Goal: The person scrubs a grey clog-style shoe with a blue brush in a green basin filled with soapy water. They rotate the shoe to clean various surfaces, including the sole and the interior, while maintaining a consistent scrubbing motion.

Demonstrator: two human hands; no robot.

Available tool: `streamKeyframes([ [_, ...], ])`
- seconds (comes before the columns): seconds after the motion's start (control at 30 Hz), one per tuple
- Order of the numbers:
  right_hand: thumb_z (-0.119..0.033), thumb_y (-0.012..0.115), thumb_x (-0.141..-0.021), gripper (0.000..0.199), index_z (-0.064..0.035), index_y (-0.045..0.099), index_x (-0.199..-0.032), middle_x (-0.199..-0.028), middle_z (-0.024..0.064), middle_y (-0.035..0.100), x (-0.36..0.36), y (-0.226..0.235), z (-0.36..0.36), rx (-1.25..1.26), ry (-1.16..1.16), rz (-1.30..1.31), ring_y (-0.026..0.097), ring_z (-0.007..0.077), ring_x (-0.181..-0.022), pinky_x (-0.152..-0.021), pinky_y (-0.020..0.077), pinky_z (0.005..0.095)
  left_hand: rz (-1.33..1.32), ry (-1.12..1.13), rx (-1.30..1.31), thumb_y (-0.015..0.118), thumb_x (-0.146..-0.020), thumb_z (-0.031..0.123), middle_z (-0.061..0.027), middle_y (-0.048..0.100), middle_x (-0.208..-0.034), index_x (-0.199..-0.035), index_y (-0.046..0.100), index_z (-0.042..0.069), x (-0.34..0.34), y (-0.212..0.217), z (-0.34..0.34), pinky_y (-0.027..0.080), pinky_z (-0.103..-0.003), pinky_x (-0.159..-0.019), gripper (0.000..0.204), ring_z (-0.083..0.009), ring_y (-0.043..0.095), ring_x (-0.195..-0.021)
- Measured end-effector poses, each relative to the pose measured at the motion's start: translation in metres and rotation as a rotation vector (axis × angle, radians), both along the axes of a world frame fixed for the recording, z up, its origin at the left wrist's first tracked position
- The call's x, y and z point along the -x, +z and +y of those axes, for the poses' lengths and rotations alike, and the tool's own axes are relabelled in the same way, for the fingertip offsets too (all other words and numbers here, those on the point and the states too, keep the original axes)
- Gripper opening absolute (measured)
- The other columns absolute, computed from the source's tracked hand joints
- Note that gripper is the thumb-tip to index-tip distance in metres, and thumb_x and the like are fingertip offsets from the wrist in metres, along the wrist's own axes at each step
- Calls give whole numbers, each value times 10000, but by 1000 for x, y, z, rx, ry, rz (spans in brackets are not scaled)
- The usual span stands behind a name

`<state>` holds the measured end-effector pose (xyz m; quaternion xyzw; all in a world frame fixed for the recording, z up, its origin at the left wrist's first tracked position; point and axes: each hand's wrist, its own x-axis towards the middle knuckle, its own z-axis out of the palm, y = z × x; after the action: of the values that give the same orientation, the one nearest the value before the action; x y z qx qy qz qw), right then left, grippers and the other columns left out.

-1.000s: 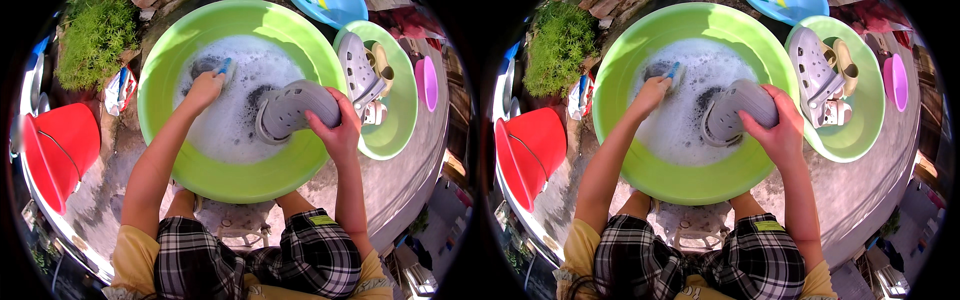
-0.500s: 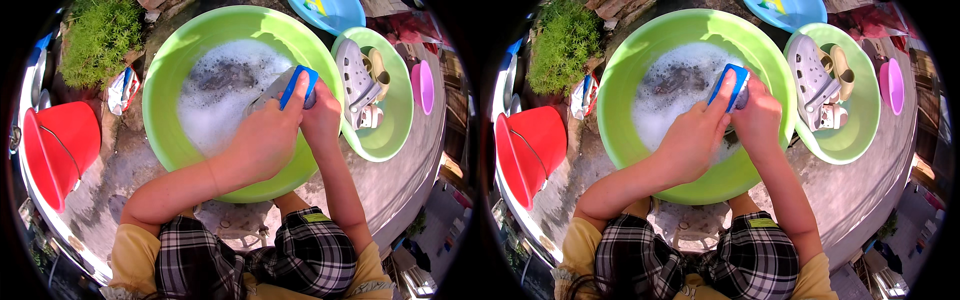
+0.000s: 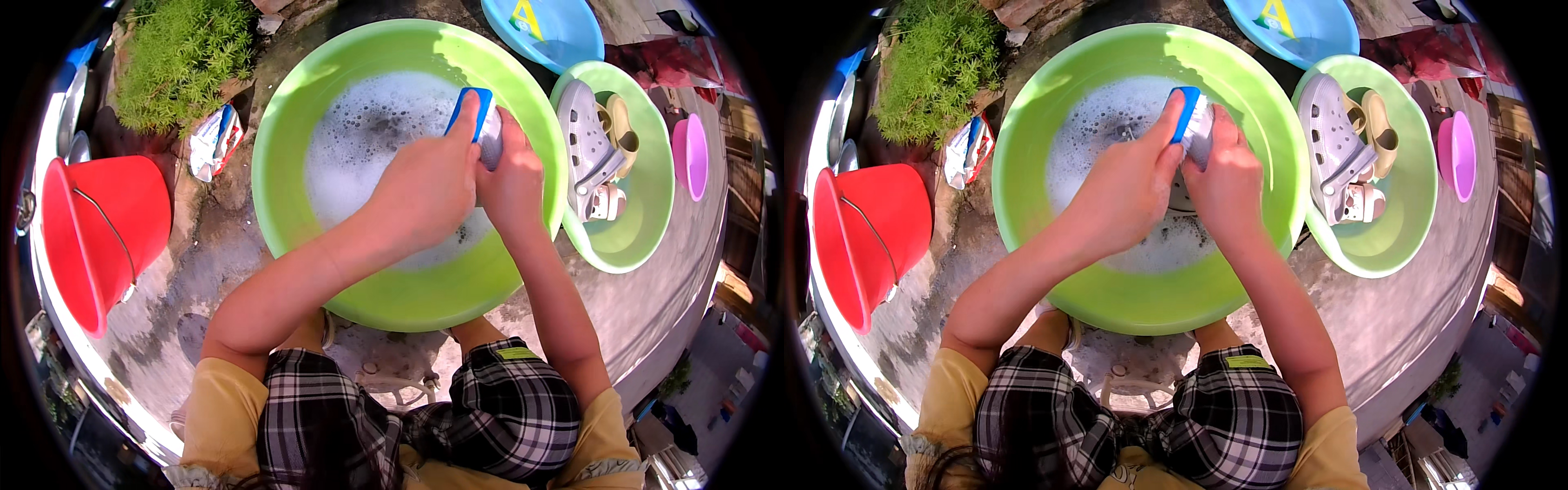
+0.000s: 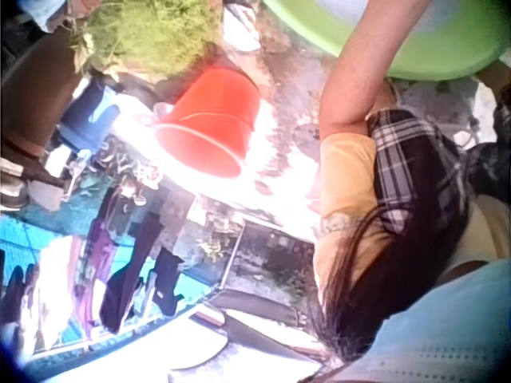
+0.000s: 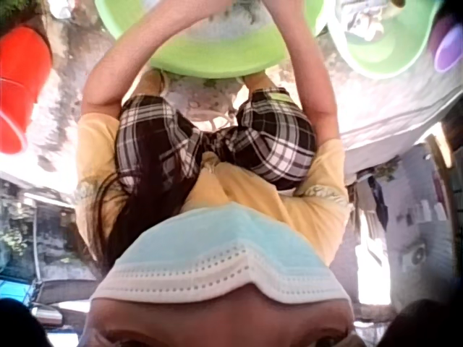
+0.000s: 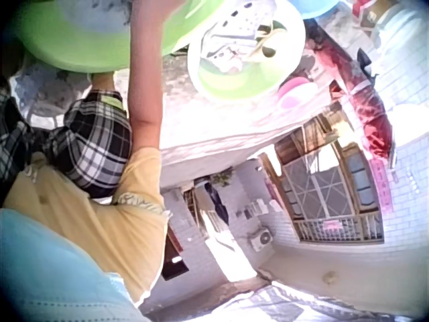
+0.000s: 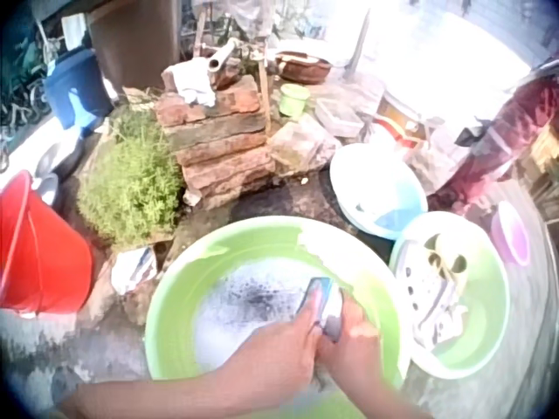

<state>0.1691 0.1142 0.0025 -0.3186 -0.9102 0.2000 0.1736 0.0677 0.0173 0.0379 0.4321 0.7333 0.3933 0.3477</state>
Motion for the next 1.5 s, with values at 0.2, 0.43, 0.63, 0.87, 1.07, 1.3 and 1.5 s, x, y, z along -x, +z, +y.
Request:
streamKeyframes([
  [0.2, -95, 695, -679, 596, 15, 471, -1220, -969, 237, 611, 4, -1, -5, 105, -35, 6, 637, 351, -788, -671, 511, 391, -27, -51, 45, 441, -906, 133, -246, 578, -709, -1389, 230, -2, 18, 8, 20, 427, -467, -640, 545, -408, 573, -679],
  [0.43, -106, 697, -672, 592, 11, 488, -1213, -1028, 228, 606, -3, 0, 2, 53, -71, 27, 628, 345, -872, -732, 507, 377, -68, 32, 3, 404, -918, 160, -236, 584, -704, -1380, 264, 0, 7, -1, 10, 430, -463, -624, 508, -406, 573, -656],
  [0.63, -77, 669, -662, 569, -32, 513, -1207, -1085, 198, 598, -14, 7, 6, 245, -80, 48, 603, 326, -968, -824, 480, 372, -128, -30, 47, 381, -927, 186, -246, 593, -760, -1368, 274, -31, 8, -1, 6, 432, -455, -676, 504, -395, 582, -695],
  [0.87, -77, 667, -651, 566, -50, 525, -1199, -1110, 157, 596, -27, 10, 3, 281, -47, 10, 591, 312, -991, -851, 464, 375, -244, -40, 22, 405, -918, 156, -265, 589, -806, -1380, 294, 8, 0, 4, -2, 444, -416, -732, 498, -372, 602, -768],
  [1.07, -58, 663, -636, 567, -49, 527, -1187, -1083, 155, 603, -35, 13, -2, 306, 45, 35, 583, 307, -990, -863, 452, 378, -265, 90, -66, 427, -913, 143, -206, 584, -730, -1394, 282, 34, 2, -26, 3, 454, -340, -654, 514, -258, 602, -668],
  [1.3, -121, 713, -618, 600, -34, 507, -1175, -1041, 157, 606, -44, 45, 8, 379, -52, -159, 592, 304, -962, -832, 470, 373, -266, -59, -65, 410, -925, 152, -230, 598, -771, -1420, 239, 105, -28, -42, -3, 451, -421, -639, 526, -366, 592, -666],
  [1.5, -113, 770, -609, 551, -16, 544, -1102, -985, 141, 632, -89, 39, 15, 431, -33, -211, 626, 252, -897, -781, 493, 336, 99, -335, 322, 412, -922, 174, -211, 607, -797, -1408, 286, 212, -22, -110, -8, 453, -473, -650, 503, -366, 597, -713],
])
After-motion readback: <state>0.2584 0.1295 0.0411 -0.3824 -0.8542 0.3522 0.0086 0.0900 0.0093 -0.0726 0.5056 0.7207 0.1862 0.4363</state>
